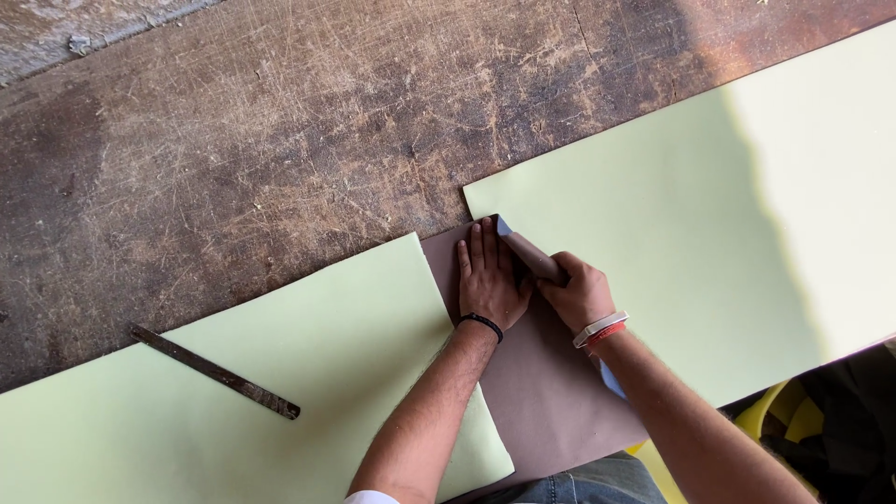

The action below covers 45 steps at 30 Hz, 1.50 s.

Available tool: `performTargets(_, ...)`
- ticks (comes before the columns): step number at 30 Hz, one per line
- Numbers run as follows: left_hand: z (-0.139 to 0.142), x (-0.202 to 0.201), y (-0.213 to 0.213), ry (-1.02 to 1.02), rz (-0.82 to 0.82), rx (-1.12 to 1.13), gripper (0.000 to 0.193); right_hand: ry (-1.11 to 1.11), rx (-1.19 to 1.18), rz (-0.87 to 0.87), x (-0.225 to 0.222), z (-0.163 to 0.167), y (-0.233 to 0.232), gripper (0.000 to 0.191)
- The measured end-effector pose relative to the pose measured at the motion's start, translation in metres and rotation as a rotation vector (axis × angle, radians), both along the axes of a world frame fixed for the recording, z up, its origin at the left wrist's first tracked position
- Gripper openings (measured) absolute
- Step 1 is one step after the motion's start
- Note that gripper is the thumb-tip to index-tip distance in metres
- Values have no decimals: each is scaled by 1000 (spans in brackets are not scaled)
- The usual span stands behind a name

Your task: The person lays out foam sheets on a work table, aligns a sheet of fabric over the foam, and presses it flat. They then pick up a spray gun and apply adhesive across the foam surface, and fold the foam sheets over onto themselves.

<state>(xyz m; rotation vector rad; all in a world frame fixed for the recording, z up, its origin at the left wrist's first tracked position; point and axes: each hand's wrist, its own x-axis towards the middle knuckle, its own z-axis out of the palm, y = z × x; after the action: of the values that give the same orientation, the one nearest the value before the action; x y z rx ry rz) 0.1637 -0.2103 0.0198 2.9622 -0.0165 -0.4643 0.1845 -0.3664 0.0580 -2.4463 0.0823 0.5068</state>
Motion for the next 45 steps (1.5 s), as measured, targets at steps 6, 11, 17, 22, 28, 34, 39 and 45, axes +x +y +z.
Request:
performTargets(6, -11, 6, -2, 47, -69, -53, 88, -618, -155, 111, -32, -3, -30, 28)
performTargets(11, -26, 30, -3, -120, -41, -158, 68, -426, -93, 617, -110, -3, -8, 58)
performTargets(17, -34, 26, 8, -254, -20, -267, 67, -352, -381, 504, -45, -27, -2, 75)
performTargets(22, -15, -20, 14, -139, 25, -278, 76, -358, -394, 407, 44, -40, 12, 83)
performTargets(28, -3, -84, -6, -25, 36, -181, 82, -384, -345, 413, 7, -41, 14, 81)
performTargets(34, -13, -115, -33, -113, 106, -83, 74, -311, -325, 469, -141, -35, -68, 79)
performTargets(39, -12, -174, -85, -41, 67, -127, 82, -352, -354, 423, -172, -49, -121, 77)
performTargets(45, -8, -232, -114, 71, -28, -190, 86, -355, -325, 470, -155, -63, -127, 76)
